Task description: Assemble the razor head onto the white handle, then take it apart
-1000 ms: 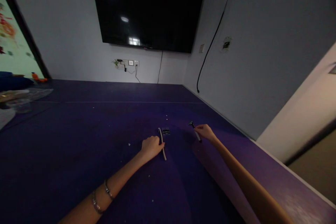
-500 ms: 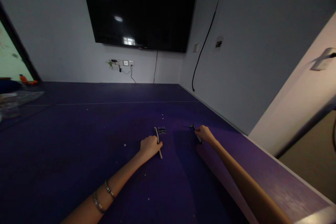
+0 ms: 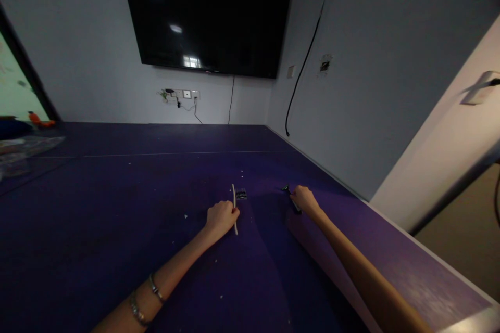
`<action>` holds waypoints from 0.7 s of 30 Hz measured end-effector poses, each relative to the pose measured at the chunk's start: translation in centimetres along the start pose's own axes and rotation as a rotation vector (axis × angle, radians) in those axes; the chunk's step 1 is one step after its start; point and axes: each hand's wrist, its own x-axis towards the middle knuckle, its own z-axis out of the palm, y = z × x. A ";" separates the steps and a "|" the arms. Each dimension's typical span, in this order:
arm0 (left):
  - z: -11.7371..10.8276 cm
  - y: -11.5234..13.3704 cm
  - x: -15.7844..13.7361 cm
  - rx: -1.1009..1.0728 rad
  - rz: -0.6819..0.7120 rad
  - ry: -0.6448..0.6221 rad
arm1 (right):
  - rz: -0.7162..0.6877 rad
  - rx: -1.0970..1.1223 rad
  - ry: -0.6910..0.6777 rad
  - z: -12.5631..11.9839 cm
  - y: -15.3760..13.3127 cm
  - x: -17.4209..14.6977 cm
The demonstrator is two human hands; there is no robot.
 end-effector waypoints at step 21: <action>-1.9 4.7 -3.2 -0.052 0.250 0.086 | 0.052 1.150 -0.292 1.9 -9.6 -6.3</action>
